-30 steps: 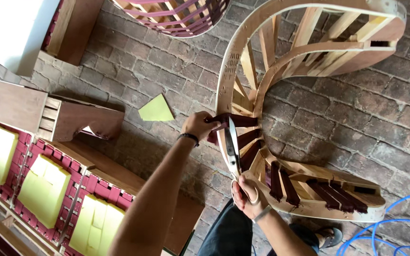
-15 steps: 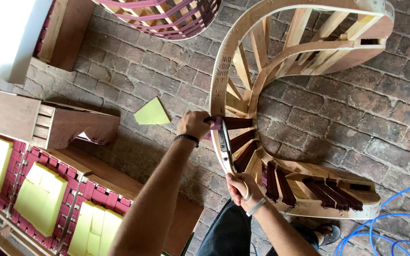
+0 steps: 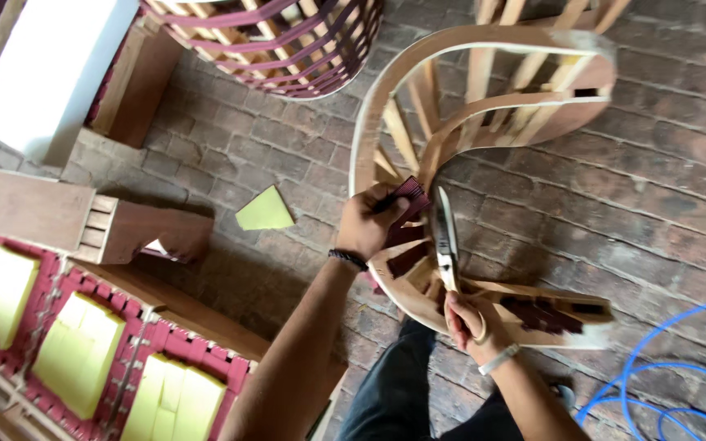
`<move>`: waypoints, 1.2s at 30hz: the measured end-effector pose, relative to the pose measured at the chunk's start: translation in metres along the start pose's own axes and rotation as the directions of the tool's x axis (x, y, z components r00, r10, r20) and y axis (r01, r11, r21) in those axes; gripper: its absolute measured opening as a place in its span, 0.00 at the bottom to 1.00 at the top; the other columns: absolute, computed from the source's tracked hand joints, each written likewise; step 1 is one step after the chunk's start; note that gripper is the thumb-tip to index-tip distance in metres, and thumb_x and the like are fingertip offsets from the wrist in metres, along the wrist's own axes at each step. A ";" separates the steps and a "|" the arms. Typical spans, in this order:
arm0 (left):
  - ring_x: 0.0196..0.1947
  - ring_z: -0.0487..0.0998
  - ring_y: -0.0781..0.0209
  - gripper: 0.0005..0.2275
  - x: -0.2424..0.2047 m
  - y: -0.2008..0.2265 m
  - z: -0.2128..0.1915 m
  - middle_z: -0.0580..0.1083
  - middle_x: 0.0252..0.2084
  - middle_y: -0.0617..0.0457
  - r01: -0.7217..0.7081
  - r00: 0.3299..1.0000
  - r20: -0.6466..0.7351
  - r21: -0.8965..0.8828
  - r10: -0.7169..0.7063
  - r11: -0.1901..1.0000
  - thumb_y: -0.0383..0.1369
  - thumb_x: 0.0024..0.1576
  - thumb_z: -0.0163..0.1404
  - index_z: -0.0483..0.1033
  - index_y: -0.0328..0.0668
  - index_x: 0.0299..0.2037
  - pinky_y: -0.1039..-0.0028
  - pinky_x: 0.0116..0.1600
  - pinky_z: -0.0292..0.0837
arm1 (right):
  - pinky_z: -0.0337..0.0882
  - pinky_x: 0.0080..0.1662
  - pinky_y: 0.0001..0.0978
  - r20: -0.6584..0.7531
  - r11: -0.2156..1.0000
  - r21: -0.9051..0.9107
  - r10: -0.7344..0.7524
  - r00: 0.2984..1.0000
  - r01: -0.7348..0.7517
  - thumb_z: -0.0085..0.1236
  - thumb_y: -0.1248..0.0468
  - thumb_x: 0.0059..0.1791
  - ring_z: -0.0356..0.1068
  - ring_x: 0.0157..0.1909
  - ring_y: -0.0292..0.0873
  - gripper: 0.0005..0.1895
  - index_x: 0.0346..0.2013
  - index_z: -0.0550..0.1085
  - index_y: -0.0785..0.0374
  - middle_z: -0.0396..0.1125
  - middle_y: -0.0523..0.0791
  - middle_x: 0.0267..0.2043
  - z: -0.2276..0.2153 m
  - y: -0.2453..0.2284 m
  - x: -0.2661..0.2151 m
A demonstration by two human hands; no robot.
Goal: The person weaves maroon fabric strips into the slats of a curved wooden chair frame. They use a pneumatic staple gun to secure the strips, then trim excess fabric with scissors. The process is repeated across multiple sections of the chair.
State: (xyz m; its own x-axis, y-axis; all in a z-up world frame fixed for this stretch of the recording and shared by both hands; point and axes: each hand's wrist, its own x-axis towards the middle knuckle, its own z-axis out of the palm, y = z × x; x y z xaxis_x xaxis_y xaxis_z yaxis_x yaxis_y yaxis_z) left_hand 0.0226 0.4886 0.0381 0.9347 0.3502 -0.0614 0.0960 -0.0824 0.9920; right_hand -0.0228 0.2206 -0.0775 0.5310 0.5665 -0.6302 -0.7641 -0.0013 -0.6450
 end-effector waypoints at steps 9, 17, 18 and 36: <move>0.33 0.73 0.73 0.08 -0.042 0.051 0.190 0.78 0.33 0.60 0.168 0.957 0.278 -0.308 -0.080 0.936 0.30 0.58 0.58 0.81 0.35 0.43 0.79 0.40 0.70 | 0.54 0.18 0.29 -0.481 0.974 0.160 -0.065 0.874 0.160 0.58 0.49 0.50 0.55 0.15 0.36 0.20 0.26 0.68 0.61 0.58 0.40 0.18 -0.180 0.036 -0.152; 0.29 0.74 0.69 0.08 -0.118 0.082 0.364 0.78 0.30 0.55 0.145 0.835 0.548 -0.124 -0.054 0.982 0.31 0.57 0.59 0.82 0.35 0.40 0.75 0.35 0.70 | 0.58 0.23 0.27 -0.901 0.905 0.118 -0.075 0.427 0.408 0.62 0.54 0.52 0.58 0.20 0.34 0.11 0.32 0.73 0.55 0.61 0.38 0.22 -0.360 0.085 -0.337; 0.29 0.74 0.69 0.08 -0.125 0.083 0.388 0.78 0.30 0.56 0.106 0.805 0.593 -0.145 0.001 0.984 0.32 0.57 0.59 0.82 0.34 0.40 0.75 0.35 0.70 | 0.60 0.23 0.27 -0.927 0.901 0.098 -0.071 0.367 0.422 0.63 0.53 0.54 0.60 0.20 0.34 0.15 0.30 0.70 0.56 0.62 0.38 0.22 -0.379 0.087 -0.365; 0.29 0.69 0.73 0.07 -0.221 0.123 0.605 0.72 0.26 0.65 -0.087 0.551 0.832 -0.017 0.063 0.996 0.32 0.54 0.60 0.79 0.37 0.32 0.77 0.36 0.65 | 0.70 0.24 0.31 -0.942 0.809 -0.023 0.179 -0.284 0.587 0.68 0.72 0.48 0.70 0.24 0.39 0.10 0.32 0.72 0.69 0.73 0.48 0.31 -0.565 0.221 -0.668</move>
State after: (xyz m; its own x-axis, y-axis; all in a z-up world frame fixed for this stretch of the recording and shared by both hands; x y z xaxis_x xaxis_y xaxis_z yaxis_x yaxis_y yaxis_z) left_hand 0.0352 -0.1629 0.1064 0.8062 -0.5882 -0.0634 0.0079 -0.0964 0.9953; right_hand -0.3396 -0.6232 -0.0436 0.0578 -0.9373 -0.3436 -0.2983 0.3123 -0.9019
